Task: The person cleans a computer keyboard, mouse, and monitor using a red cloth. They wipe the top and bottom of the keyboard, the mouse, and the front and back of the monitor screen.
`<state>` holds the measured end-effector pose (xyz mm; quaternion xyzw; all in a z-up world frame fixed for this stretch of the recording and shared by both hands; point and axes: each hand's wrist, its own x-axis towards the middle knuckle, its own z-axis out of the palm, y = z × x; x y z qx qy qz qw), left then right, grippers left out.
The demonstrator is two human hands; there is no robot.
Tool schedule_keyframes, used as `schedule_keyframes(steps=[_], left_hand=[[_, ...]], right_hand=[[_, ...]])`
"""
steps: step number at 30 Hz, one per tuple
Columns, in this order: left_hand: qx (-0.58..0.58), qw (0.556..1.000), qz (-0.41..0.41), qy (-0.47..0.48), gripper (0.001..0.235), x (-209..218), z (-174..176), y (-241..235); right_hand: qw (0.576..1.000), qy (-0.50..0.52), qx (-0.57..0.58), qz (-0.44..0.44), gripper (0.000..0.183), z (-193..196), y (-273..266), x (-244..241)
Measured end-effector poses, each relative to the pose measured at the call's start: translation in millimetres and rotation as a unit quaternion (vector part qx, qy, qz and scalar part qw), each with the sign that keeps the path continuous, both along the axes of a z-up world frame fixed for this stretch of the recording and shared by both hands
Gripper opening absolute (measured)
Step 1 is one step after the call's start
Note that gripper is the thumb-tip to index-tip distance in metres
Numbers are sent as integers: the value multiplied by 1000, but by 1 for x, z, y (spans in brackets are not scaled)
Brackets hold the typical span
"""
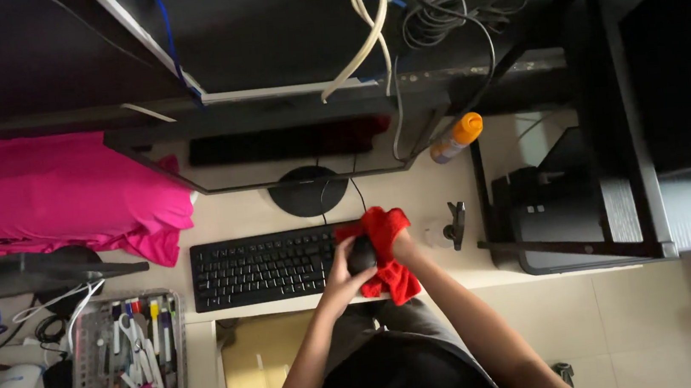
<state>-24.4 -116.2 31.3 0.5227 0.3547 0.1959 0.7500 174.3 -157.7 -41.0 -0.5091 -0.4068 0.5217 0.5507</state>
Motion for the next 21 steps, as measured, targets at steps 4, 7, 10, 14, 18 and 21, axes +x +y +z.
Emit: schedule_keyframes(steps=[4,7,10,14,18,21], left_hand=[[165,985,58,7,91,19,1,7],[242,963,101,62,80,38,24,9],[224,969,100,36,80,42,36,9],[84,994,4,-63,89,32,40,10],[38,985,13,-168,75,42,20,17],[-90,991,100,-22,47,47,19,11]], right_hand=[[996,67,-57,-26,44,13,-21,-17],[987,-149,23,48,64,31,1,-18],[904,-408,114,50,60,-49,16,-6],[858,-494,-142,2,38,93,34,-7],[915,-362,55,-169,34,70,33,10],[888,-428,-2,-166,30,42,27,16]])
